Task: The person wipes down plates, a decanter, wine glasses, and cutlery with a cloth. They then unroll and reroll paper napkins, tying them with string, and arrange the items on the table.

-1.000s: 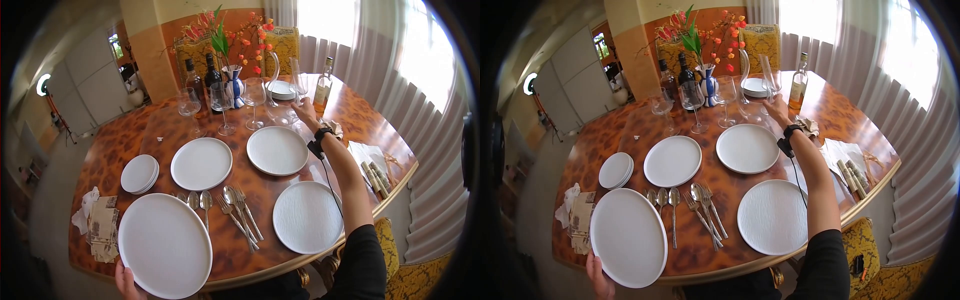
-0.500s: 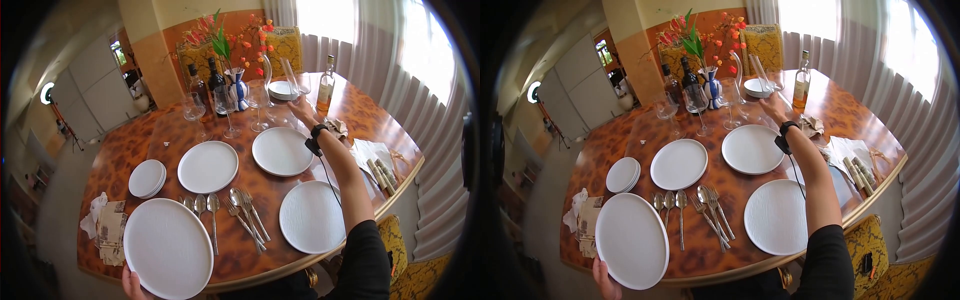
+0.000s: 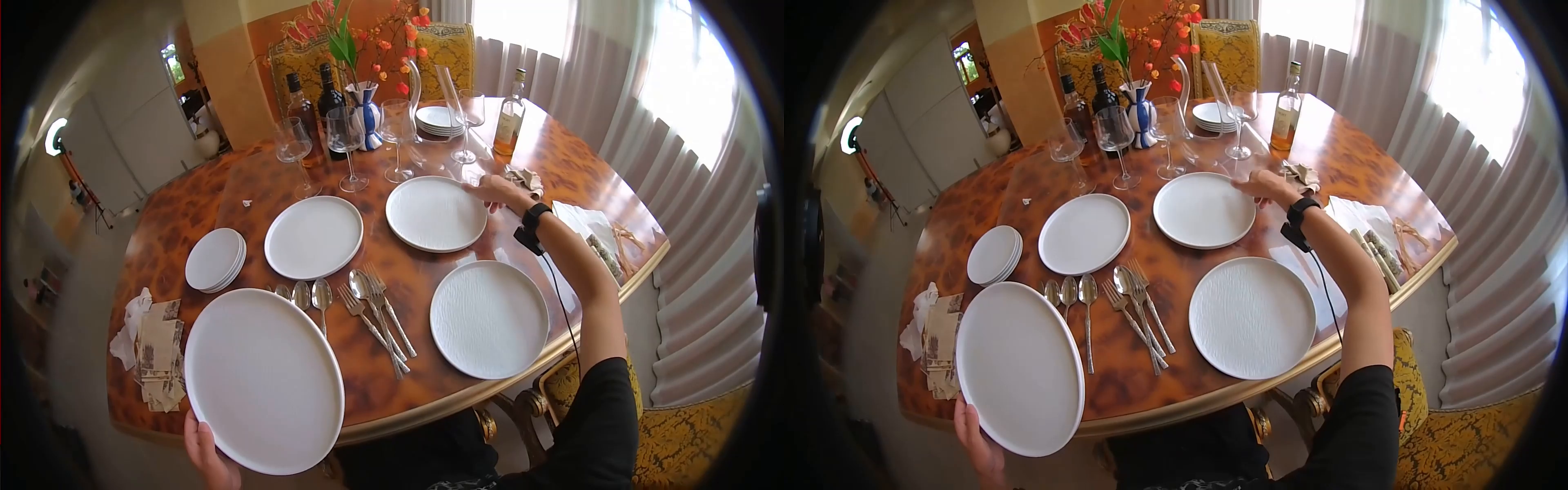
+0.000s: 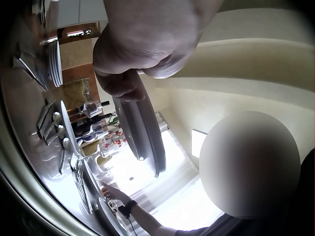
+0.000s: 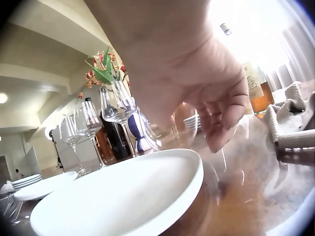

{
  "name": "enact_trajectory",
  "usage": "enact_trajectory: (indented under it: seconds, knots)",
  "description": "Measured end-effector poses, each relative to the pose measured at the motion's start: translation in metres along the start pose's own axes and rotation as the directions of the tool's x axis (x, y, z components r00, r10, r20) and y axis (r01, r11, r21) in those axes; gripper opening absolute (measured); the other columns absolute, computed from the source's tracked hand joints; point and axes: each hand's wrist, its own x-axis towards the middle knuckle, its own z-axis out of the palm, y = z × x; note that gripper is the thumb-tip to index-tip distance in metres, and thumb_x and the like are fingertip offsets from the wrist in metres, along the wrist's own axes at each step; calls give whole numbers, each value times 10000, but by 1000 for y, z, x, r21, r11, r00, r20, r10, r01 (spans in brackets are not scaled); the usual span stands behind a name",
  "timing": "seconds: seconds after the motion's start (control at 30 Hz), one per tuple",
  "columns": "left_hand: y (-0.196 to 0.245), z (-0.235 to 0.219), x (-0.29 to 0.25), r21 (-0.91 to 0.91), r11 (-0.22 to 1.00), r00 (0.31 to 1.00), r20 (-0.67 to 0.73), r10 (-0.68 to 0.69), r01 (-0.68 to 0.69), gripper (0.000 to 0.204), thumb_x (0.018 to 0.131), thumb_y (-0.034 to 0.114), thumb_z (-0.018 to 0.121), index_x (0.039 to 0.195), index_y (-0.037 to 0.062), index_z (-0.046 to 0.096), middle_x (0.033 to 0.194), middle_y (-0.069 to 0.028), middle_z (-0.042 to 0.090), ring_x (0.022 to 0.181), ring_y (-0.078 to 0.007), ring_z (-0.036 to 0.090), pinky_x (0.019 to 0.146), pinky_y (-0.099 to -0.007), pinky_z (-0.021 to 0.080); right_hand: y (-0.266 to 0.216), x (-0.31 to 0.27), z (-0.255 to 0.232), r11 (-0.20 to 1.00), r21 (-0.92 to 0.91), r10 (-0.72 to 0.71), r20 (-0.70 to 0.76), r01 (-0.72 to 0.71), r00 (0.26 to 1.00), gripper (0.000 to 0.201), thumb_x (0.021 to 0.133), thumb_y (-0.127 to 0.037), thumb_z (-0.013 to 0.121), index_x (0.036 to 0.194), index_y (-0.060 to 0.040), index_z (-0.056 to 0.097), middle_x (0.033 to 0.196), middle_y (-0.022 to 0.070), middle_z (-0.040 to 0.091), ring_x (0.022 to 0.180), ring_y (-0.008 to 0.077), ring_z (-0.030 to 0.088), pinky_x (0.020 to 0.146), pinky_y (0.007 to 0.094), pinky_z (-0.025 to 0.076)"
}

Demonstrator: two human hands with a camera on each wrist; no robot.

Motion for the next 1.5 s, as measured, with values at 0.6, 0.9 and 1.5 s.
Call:
enact_trajectory:
  seconds: [0.6,0.9,1.5]
  knots:
    - [8,7,-10,-31,999,999,49,-23,25,440,1037,192,410,1401,-53,379,1301,-142,542,1158,-200,542,981,-337,436,23,11,37,989,145,29,-131,-9,991,364,913,-193,439,801,61,675,675,192,692,563,272,704,480,396,569]
    - [10,10,-12,56,998,996,85,-41,36,453,1038,206,421,1407,-55,387,1309,-134,536,1161,-193,534,985,-327,423,16,-14,29,999,-37,13,-284,-24,959,551,942,-424,455,888,73,687,737,219,695,701,360,709,716,446,569]
    - [6,91,30,48,992,952,279,-124,115,451,1040,225,440,1391,-58,419,1266,-116,564,1157,-166,539,978,-315,439,57,-281,42,949,308,43,78,-65,996,360,967,-144,451,1303,-19,469,856,246,686,664,317,702,638,407,569]
